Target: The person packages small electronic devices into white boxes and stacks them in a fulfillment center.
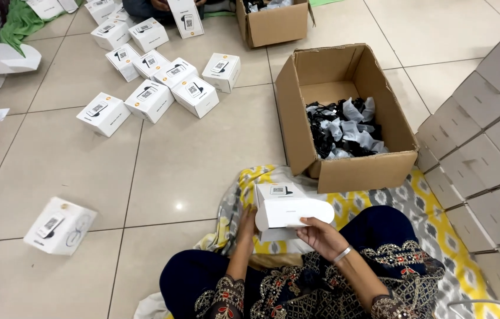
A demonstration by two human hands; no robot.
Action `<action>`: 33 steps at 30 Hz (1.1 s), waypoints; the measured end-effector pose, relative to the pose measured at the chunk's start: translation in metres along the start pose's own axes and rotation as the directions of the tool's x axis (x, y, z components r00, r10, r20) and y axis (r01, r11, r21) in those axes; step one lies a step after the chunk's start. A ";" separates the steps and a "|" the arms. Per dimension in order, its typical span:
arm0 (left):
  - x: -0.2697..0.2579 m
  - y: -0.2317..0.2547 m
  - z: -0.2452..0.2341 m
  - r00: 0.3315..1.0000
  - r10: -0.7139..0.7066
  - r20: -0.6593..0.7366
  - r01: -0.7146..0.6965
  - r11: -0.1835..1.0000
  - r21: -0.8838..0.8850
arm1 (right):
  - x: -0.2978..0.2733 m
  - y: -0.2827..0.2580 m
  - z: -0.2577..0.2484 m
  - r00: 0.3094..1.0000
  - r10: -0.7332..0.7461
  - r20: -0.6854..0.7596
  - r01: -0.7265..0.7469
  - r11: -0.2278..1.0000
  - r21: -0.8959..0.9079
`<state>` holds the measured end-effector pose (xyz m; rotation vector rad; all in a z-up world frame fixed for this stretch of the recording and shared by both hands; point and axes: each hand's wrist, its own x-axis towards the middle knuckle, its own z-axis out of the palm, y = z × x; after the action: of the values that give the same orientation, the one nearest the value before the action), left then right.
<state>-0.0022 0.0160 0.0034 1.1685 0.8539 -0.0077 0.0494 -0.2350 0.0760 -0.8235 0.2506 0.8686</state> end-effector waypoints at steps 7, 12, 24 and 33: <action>0.007 -0.010 -0.002 0.990 -0.139 0.034 0.134 0.984 0.118 | 0.005 -0.070 0.082 0.965 -0.113 0.237 0.104 0.993 0.047; 0.009 -0.015 -0.004 1.000 -0.012 0.022 0.006 0.963 0.268 | 0.050 -0.092 0.095 0.864 -0.385 0.326 0.494 0.772 -0.399; 0.073 -0.079 -0.011 0.984 0.175 -0.016 -0.166 0.959 0.231 | 0.058 0.028 0.038 0.875 -0.172 0.452 0.219 -0.693 -0.687; 0.053 -0.065 -0.008 0.942 0.333 0.047 -0.331 0.897 0.293 | 0.070 0.025 0.061 0.895 -0.031 0.446 0.220 -0.837 -0.500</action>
<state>0.0025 0.0164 -0.0805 1.5896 0.6600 0.1518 0.0681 -0.1409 0.0683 -2.8161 -1.5247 0.1931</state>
